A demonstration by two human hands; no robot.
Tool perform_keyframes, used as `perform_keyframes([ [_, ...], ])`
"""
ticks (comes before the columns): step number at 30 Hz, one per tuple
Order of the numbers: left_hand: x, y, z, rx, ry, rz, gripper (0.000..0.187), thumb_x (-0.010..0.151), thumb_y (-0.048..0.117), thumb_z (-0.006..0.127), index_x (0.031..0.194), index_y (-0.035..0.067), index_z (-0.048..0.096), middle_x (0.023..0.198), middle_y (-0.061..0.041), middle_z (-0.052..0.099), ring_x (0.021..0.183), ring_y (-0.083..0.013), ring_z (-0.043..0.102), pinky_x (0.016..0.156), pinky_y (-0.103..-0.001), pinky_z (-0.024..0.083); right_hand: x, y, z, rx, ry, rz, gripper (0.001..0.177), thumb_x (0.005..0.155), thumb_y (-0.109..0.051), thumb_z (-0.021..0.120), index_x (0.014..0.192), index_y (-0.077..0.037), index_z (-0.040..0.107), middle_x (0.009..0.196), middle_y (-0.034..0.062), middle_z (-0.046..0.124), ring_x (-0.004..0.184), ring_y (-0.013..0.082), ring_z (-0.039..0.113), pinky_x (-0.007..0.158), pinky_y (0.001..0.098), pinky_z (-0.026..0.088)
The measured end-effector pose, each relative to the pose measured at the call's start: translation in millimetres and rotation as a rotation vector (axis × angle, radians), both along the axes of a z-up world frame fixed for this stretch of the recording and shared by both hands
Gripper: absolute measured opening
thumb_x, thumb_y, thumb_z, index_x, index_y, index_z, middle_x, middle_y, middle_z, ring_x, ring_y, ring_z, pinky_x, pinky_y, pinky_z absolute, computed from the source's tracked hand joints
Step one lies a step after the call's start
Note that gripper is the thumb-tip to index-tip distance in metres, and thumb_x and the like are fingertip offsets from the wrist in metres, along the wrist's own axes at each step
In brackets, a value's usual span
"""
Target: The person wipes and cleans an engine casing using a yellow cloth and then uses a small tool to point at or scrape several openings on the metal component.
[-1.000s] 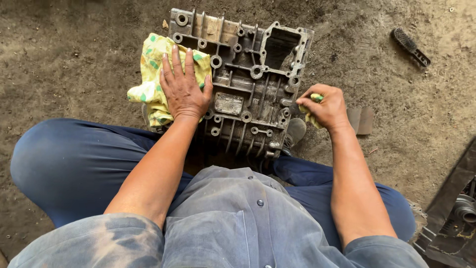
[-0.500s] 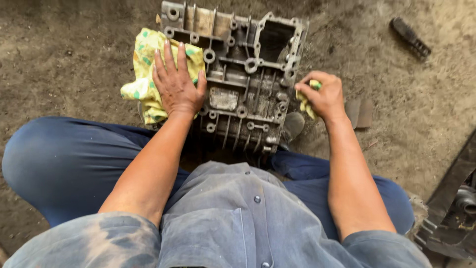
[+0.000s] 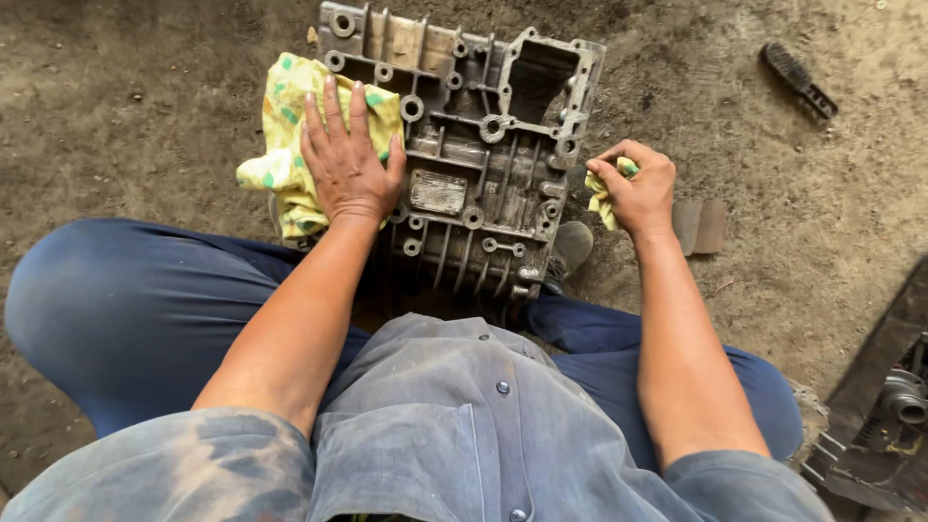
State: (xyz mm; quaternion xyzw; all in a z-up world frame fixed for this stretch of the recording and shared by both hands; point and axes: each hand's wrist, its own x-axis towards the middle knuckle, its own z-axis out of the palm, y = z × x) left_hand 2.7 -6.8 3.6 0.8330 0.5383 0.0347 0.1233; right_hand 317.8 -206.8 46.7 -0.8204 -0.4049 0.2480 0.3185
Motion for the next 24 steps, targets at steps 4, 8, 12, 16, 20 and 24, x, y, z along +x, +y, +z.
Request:
perform_keyframes([
  [4, 2, 5, 4, 0.010, -0.011, -0.005, 0.080, 0.099, 0.052, 0.052, 0.166, 0.015, 0.028, 0.171, -0.017, 0.017, 0.156, -0.0415, 0.015, 0.124, -0.056, 0.016, -13, 7, -4, -0.019, -0.032, 0.100, 0.015, 0.087, -0.020, 0.086, 0.090, -0.007, 0.079, 0.081, 0.0066, 0.076, 0.073, 0.0146, 0.072, 0.068, 0.0304, 0.057],
  [8, -3, 3, -1, -0.024, 0.004, 0.000, 0.078, 0.100, 0.052, 0.050, 0.166, 0.016, 0.028, 0.172, -0.016, 0.016, 0.156, -0.0417, 0.014, 0.125, -0.055, 0.016, -3, 1, 5, -0.090, 0.007, -0.008, 0.013, 0.090, -0.022, 0.082, 0.095, -0.011, 0.079, 0.082, 0.0038, 0.077, 0.072, 0.0121, 0.073, 0.066, 0.0291, 0.059],
  [12, 2, 7, -4, -0.003, 0.007, 0.000, 0.080, 0.100, 0.052, 0.049, 0.167, 0.016, 0.026, 0.172, -0.016, 0.015, 0.156, -0.0409, 0.015, 0.125, -0.055, 0.015, -14, 10, 5, -0.133, -0.050, 0.004, 0.018, 0.086, -0.025, 0.087, 0.090, -0.009, 0.079, 0.077, 0.0051, 0.076, 0.068, 0.0143, 0.072, 0.065, 0.0299, 0.058],
  [16, -1, 5, -7, 0.012, 0.010, -0.012, 0.079, 0.102, 0.054, 0.047, 0.167, 0.017, 0.024, 0.172, -0.016, 0.014, 0.156, -0.0411, 0.014, 0.125, -0.054, 0.014, -13, 10, 3, -0.181, -0.079, -0.002, 0.017, 0.086, -0.026, 0.087, 0.091, -0.011, 0.080, 0.078, 0.0044, 0.076, 0.067, 0.0139, 0.073, 0.063, 0.0298, 0.058],
  [20, 0, 8, -3, -0.021, 0.011, 0.003, 0.079, 0.102, 0.054, 0.046, 0.168, 0.017, 0.023, 0.173, -0.015, 0.013, 0.157, -0.0407, 0.013, 0.126, -0.054, 0.014, -9, 9, 9, -0.213, -0.054, -0.071, 0.015, 0.089, -0.026, 0.084, 0.092, -0.012, 0.079, 0.079, 0.0037, 0.077, 0.069, 0.0115, 0.075, 0.064, 0.0275, 0.060],
  [24, 0, 4, -1, -0.037, 0.029, -0.001, 0.079, 0.101, 0.054, 0.046, 0.168, 0.018, 0.022, 0.173, -0.014, 0.012, 0.158, -0.0401, 0.012, 0.126, -0.054, 0.014, -15, 12, 5, -0.144, -0.129, -0.049, 0.016, 0.088, -0.025, 0.085, 0.092, -0.011, 0.079, 0.080, 0.0067, 0.077, 0.069, 0.0143, 0.073, 0.064, 0.0321, 0.058],
])
